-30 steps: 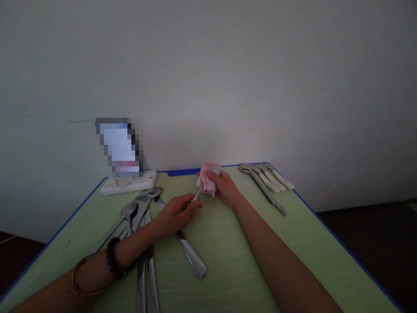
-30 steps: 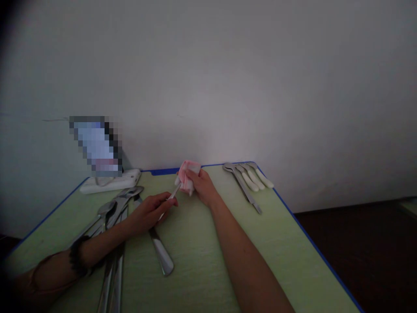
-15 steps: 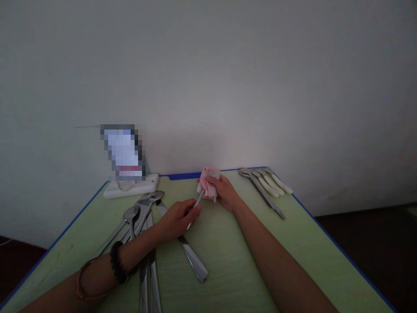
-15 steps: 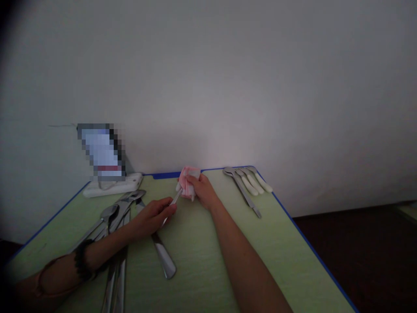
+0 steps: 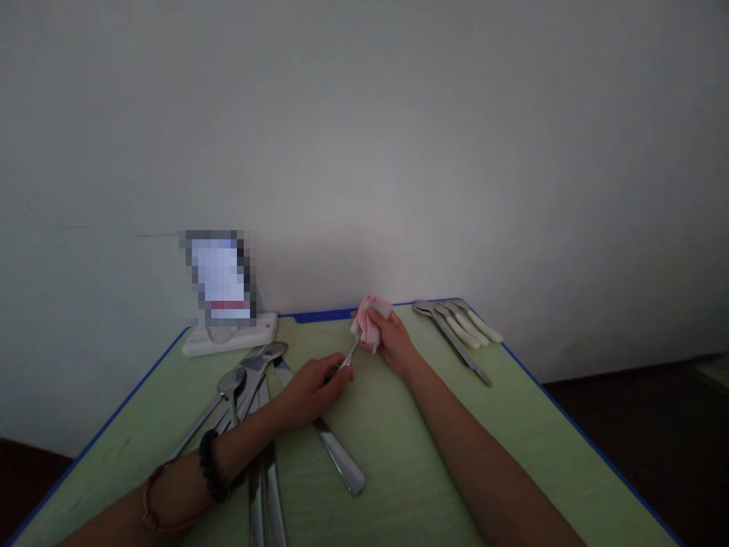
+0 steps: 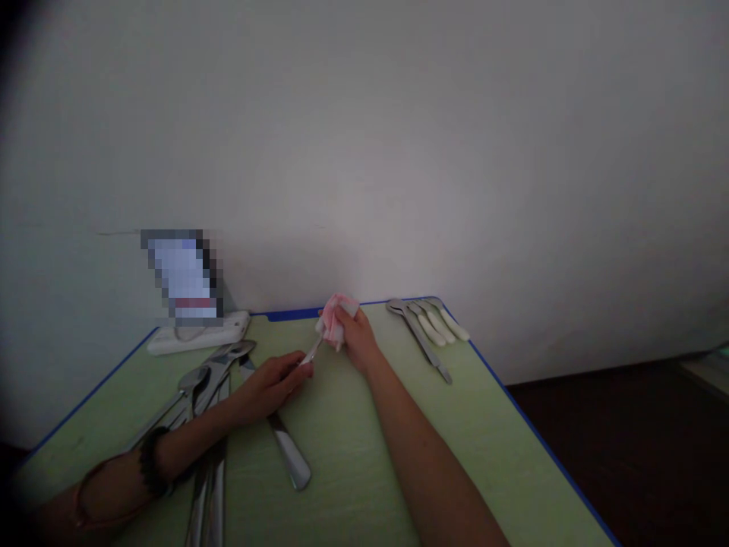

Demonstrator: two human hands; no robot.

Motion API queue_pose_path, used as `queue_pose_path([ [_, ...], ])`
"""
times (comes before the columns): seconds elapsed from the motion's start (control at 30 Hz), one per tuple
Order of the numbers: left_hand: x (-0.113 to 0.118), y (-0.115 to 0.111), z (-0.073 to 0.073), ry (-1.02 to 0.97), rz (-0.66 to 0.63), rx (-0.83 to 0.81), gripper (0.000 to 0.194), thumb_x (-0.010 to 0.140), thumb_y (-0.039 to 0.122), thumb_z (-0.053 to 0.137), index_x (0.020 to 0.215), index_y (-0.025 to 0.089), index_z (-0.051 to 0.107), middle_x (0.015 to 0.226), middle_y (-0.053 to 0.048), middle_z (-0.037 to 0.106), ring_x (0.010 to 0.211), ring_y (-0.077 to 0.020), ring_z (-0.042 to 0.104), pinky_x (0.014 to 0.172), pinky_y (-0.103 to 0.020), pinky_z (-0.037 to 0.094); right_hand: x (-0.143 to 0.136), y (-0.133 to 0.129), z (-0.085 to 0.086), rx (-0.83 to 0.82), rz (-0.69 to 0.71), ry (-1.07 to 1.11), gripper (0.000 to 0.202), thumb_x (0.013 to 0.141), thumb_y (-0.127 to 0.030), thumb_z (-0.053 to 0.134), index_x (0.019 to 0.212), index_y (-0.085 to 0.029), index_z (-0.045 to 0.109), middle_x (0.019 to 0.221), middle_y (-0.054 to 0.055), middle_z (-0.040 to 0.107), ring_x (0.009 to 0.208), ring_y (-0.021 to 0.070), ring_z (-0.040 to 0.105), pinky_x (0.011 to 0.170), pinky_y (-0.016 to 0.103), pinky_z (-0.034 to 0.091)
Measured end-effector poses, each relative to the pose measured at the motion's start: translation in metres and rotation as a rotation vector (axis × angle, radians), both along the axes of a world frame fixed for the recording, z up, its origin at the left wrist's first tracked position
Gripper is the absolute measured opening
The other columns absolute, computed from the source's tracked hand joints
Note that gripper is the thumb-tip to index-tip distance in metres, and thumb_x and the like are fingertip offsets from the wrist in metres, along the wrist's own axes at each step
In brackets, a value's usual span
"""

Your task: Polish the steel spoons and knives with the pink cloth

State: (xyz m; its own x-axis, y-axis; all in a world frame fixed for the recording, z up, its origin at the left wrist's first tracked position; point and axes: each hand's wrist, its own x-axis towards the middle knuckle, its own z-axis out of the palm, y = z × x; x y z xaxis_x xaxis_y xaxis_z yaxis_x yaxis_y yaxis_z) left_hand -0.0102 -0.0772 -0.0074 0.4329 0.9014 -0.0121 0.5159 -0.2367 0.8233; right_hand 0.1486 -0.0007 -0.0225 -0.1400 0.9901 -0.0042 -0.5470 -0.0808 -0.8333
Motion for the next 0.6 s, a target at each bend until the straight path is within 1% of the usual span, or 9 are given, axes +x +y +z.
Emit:
queue_pose_path([
  [0.1,-0.001,0.000,-0.001,0.032,-0.024,0.034,0.034,0.089,0.044,0.035,0.068,0.019,0.045,0.050,0.006,0.041,0.045,-0.0097,0.037,0.045,-0.021,0.027,0.001,0.003,-0.001,-0.015,-0.071,0.088,0.031,0.066,-0.035,0.072,0.089,-0.019,0.060,0.078,0.003,0.070,0.066,0.0164,0.062,0.055,0.026,0.047],
  [0.17,-0.002,0.000,-0.002,0.043,-0.041,0.050,0.036,0.090,0.043,0.032,0.067,0.019,0.045,0.050,0.006,0.044,0.046,-0.0100,0.040,0.047,-0.021,0.030,0.001,0.003,-0.001,-0.005,-0.052,0.092,0.032,0.066,-0.036,0.072,0.090,-0.018,0.060,0.077,0.003,0.069,0.065,0.0159,0.061,0.055,0.026,0.046],
  [0.2,-0.002,0.001,-0.003,0.041,-0.042,0.051,0.036,0.091,0.042,0.031,0.069,0.019,0.045,0.050,0.006,0.045,0.046,-0.0103,0.041,0.047,-0.021,0.031,0.001,0.002,0.000,0.000,-0.026,0.077,0.032,0.067,-0.038,0.072,0.089,-0.018,0.061,0.075,0.003,0.069,0.063,0.0155,0.061,0.054,0.026,0.046],
  [0.27,-0.001,0.002,-0.006,0.022,-0.001,0.054,0.035,0.092,0.042,0.028,0.071,0.019,0.044,0.049,0.006,0.044,0.045,-0.0107,0.041,0.048,-0.022,0.032,0.001,-0.002,0.001,0.007,0.064,0.030,0.034,0.067,-0.043,0.071,0.085,-0.016,0.061,0.071,0.004,0.068,0.060,0.0145,0.059,0.053,0.025,0.045],
  [0.37,-0.001,0.005,-0.011,-0.022,0.054,0.042,0.033,0.092,0.043,0.027,0.073,0.020,0.042,0.050,0.007,0.042,0.044,-0.0108,0.039,0.046,-0.022,0.032,0.001,-0.008,0.003,0.040,0.203,-0.052,0.035,0.068,-0.046,0.071,0.080,-0.014,0.063,0.067,0.004,0.067,0.059,0.0140,0.059,0.057,0.026,0.046],
  [0.43,-0.001,0.006,-0.013,-0.026,0.064,0.039,0.033,0.092,0.043,0.027,0.074,0.020,0.043,0.050,0.007,0.041,0.043,-0.0107,0.038,0.046,-0.022,0.031,0.001,-0.010,0.004,0.062,0.233,-0.072,0.034,0.068,-0.045,0.071,0.077,-0.014,0.063,0.066,0.004,0.066,0.059,0.0141,0.059,0.058,0.027,0.047],
  [0.53,-0.001,0.005,-0.011,0.023,0.036,0.065,0.033,0.092,0.043,0.027,0.076,0.020,0.044,0.052,0.006,0.041,0.045,-0.0112,0.038,0.047,-0.022,0.030,0.001,-0.008,0.004,0.042,0.185,-0.049,0.033,0.067,-0.044,0.071,0.079,-0.014,0.062,0.067,0.004,0.066,0.059,0.0141,0.058,0.057,0.027,0.047],
  [0.6,-0.001,0.003,-0.008,0.090,-0.004,0.103,0.033,0.091,0.043,0.028,0.075,0.020,0.044,0.053,0.005,0.042,0.048,-0.0117,0.040,0.049,-0.023,0.029,0.001,-0.004,0.000,0.019,0.091,-0.021,0.033,0.067,-0.042,0.071,0.083,-0.015,0.061,0.068,0.003,0.066,0.058,0.0139,0.057,0.055,0.027,0.046],
])
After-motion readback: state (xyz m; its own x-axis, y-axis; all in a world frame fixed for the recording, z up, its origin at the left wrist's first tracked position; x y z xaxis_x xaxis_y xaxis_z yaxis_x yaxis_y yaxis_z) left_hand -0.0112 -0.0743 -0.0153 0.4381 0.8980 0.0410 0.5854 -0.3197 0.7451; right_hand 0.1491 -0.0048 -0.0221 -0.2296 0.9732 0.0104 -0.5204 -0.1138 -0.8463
